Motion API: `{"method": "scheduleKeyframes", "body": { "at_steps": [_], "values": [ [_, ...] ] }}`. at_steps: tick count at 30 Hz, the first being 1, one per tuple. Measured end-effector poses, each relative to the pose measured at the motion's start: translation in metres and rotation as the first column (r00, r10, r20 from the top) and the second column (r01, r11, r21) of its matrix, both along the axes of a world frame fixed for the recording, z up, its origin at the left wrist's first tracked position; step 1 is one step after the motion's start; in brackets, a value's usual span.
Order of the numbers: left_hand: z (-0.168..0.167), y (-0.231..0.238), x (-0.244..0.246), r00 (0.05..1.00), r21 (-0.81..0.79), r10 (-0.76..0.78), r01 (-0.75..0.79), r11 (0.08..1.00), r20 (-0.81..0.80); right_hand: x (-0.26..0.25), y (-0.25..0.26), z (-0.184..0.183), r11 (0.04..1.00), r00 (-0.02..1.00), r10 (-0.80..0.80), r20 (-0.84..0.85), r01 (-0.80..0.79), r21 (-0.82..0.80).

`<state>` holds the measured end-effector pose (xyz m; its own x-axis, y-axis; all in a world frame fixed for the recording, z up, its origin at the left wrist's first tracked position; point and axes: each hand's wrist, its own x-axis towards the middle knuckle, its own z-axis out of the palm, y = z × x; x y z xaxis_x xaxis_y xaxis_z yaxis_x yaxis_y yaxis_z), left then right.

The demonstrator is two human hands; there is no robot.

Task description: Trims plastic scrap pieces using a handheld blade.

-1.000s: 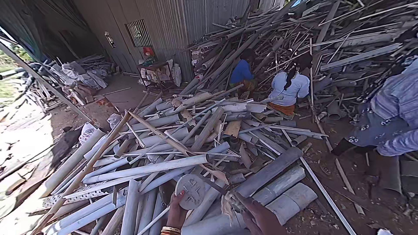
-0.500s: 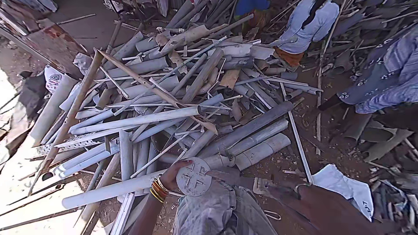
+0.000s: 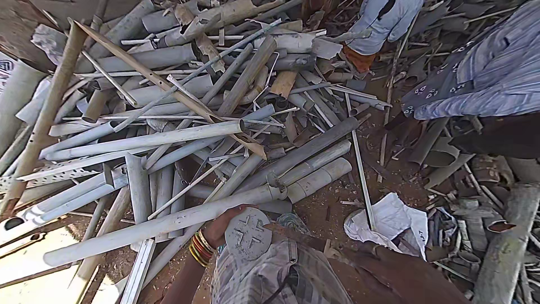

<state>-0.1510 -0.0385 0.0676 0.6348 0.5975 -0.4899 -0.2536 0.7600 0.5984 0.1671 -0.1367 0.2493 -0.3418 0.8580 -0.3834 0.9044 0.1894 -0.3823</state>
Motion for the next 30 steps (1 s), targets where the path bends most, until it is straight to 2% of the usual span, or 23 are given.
{"method": "scheduleKeyframes", "body": {
  "at_steps": [3,6,8,10,11,14,16,18,21,25,28,30],
  "values": [
    [0.004,-0.002,0.003,1.000,0.016,0.022,-0.022,1.000,-0.009,-0.003,-0.008,0.009,0.993,0.995,-0.097,-0.039,0.094,-0.074],
    [0.007,0.002,0.005,0.999,0.065,0.013,-0.011,0.998,-0.037,-0.009,-0.011,0.008,0.986,0.984,-0.168,-0.055,0.169,0.015],
    [0.014,0.006,0.009,0.997,0.104,-0.018,0.025,0.994,-0.070,-0.008,-0.010,-0.006,0.984,0.983,-0.176,-0.052,0.178,0.031],
    [0.024,0.007,0.016,0.992,0.117,-0.037,0.051,0.992,-0.120,-0.008,-0.012,-0.031,0.972,0.984,-0.175,-0.035,0.178,0.151],
    [0.025,0.005,0.017,0.990,0.115,-0.030,0.046,0.992,-0.139,-0.007,-0.013,-0.035,0.971,0.984,-0.176,-0.032,0.179,0.158],
    [0.021,0.003,0.010,0.989,0.101,0.054,-0.040,0.994,-0.135,-0.002,-0.012,-0.015,0.970,0.968,-0.243,-0.061,0.243,-0.006],
    [0.017,0.001,0.008,0.987,0.076,0.109,-0.100,0.992,-0.121,0.004,-0.016,0.001,0.962,0.954,-0.273,-0.122,0.272,-0.029],
    [0.022,0.001,0.009,0.975,0.079,0.169,-0.159,0.984,-0.145,0.006,-0.020,0.013,0.965,0.947,-0.254,-0.196,0.261,0.009],
    [0.037,0.003,0.009,0.974,0.108,0.162,-0.146,0.983,-0.159,0.004,-0.025,0.010,0.984,0.949,-0.147,-0.279,0.171,0.060],
    [0.037,0.004,0.002,0.992,0.057,0.121,-0.119,0.991,-0.042,-0.010,-0.004,0.024,0.986,0.972,-0.153,-0.181,0.138,-0.090],
    [0.030,0.006,-0.002,0.985,0.051,0.170,-0.171,0.984,0.017,-0.009,-0.001,0.012,0.996,0.981,-0.059,-0.187,0.071,0.054],
    [0.033,0.011,0.000,0.981,0.101,0.192,-0.193,0.976,0.016,-0.010,0.009,0.006,0.996,0.984,-0.001,-0.177,0.016,0.082]
  ]
}}
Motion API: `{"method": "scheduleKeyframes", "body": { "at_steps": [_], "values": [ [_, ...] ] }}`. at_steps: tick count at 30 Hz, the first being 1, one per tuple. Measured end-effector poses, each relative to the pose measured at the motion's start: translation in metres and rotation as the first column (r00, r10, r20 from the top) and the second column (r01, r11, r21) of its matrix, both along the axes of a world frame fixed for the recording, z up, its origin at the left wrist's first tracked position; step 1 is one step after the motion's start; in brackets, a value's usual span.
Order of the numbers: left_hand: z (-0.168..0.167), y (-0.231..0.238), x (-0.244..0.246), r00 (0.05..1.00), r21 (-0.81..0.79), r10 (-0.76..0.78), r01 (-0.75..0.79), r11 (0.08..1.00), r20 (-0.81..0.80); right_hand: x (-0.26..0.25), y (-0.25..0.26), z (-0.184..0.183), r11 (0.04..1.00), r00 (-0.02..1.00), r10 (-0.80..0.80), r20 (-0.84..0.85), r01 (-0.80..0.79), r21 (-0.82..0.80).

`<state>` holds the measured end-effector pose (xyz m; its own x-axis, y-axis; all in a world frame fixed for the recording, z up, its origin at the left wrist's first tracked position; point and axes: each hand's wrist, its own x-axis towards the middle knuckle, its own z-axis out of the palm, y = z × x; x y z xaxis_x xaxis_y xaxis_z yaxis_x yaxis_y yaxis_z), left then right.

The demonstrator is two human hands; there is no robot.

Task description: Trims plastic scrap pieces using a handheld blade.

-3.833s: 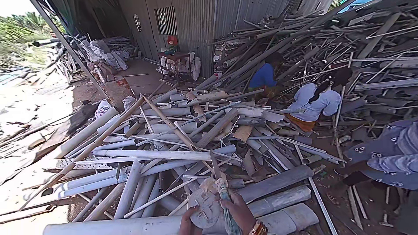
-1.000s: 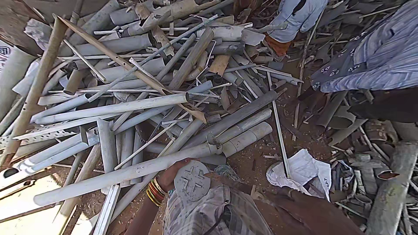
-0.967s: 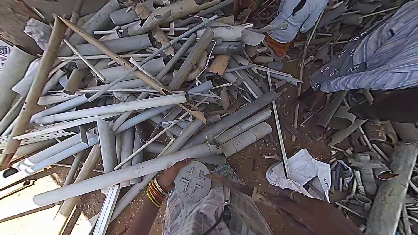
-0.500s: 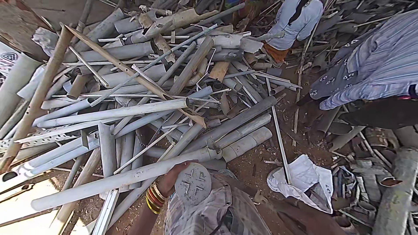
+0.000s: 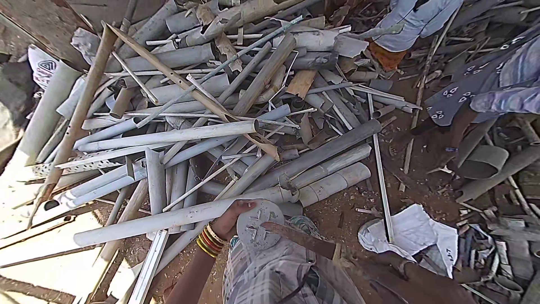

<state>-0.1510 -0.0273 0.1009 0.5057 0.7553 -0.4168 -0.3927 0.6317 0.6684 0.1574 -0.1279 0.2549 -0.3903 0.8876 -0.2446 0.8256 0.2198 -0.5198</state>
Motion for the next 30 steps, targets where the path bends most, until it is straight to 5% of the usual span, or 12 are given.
{"method": "scheduleKeyframes", "body": {
  "at_steps": [9,18,24,27,30],
  "values": [
    [0.037,0.028,-0.009,0.975,0.314,0.021,0.050,0.948,-0.221,-0.017,0.027,0.006,0.971,0.985,0.110,0.136,-0.136,0.198],
    [0.051,0.038,-0.009,0.956,0.296,-0.025,0.115,0.948,-0.292,-0.013,0.039,0.009,0.892,0.934,0.225,0.279,-0.313,0.327],
    [0.049,0.041,-0.006,0.966,0.298,-0.071,0.145,0.943,-0.248,-0.017,0.043,0.006,0.866,0.954,0.196,0.225,-0.276,0.417],
    [0.051,0.041,-0.004,0.968,0.286,-0.013,0.087,0.954,-0.252,-0.010,0.044,0.001,0.871,0.948,0.219,0.231,-0.297,0.391],
    [0.043,0.042,-0.005,0.957,0.194,0.189,-0.147,0.970,-0.221,0.000,0.042,0.009,0.947,0.969,0.126,0.213,-0.181,0.266]
  ]
}}
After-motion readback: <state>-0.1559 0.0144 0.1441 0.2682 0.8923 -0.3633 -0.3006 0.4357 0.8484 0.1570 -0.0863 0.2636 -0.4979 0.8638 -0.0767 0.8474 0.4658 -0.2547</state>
